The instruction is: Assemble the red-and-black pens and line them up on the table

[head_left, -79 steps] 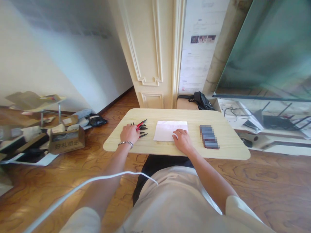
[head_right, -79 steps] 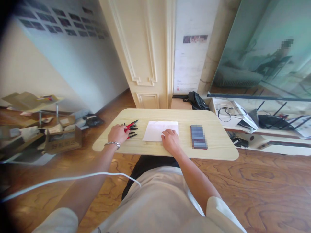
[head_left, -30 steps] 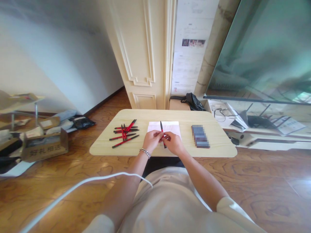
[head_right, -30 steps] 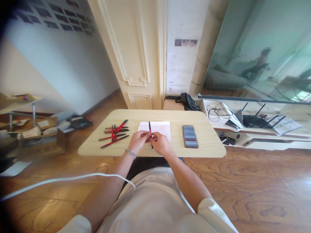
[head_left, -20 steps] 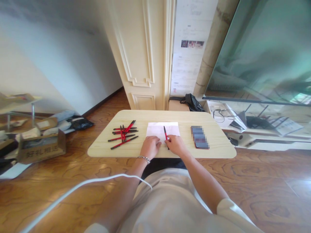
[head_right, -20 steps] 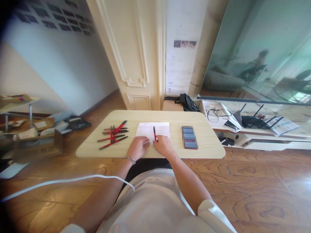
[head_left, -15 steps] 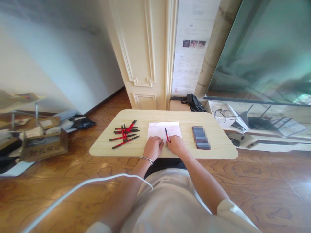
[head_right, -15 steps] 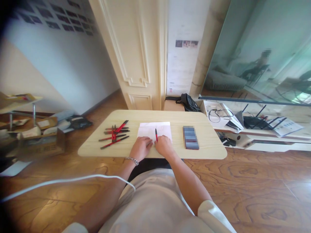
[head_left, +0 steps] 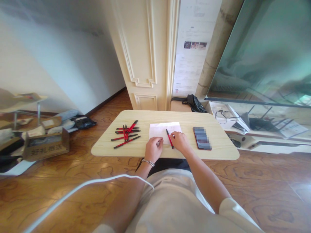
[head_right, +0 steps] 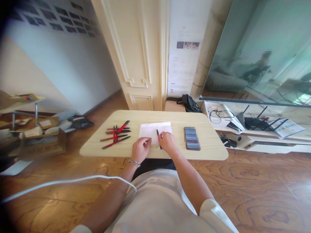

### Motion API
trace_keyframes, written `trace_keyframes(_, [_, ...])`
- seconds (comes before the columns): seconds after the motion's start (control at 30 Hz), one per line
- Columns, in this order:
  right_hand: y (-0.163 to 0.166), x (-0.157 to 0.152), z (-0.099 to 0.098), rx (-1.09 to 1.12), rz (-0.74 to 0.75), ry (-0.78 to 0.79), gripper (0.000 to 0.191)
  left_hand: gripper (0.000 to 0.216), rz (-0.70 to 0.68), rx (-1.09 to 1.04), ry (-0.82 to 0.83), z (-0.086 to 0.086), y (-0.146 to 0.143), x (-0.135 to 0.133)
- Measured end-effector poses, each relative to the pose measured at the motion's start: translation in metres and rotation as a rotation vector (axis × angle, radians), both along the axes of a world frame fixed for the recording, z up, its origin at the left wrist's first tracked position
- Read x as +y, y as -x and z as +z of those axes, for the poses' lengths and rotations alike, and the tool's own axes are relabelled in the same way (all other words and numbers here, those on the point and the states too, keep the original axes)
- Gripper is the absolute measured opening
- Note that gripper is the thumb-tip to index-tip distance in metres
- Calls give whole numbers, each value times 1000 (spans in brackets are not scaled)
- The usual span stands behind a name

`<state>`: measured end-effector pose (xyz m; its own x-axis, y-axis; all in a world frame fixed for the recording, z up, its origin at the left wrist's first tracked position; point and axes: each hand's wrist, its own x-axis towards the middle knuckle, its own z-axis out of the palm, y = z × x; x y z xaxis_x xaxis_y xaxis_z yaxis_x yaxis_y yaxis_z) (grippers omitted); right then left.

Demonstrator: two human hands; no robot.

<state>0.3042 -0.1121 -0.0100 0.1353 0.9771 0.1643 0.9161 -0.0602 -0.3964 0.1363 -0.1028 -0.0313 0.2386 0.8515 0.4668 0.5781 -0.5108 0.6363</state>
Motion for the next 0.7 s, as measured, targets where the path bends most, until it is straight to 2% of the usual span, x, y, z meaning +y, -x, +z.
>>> trace_keyframes(0.1, [0,16,1,-30,-33,48,33,22,50,-62,21,1,4,-3])
trace_keyframes(0.23, [5,35,1,-78,-73,139,43,23,54,-97,-2,-1,7,-4])
trace_keyframes(0.47, [11,48,2,-103,-76,251,48,22,84,-144,-32,-3,7,0])
trace_keyframes(0.6, [7,51,2,-60,-88,248,42,23,69,-196,16,1,5,1])
trace_keyframes(0.7, [0,50,1,83,-81,155,38,25,43,-249,112,4,0,1])
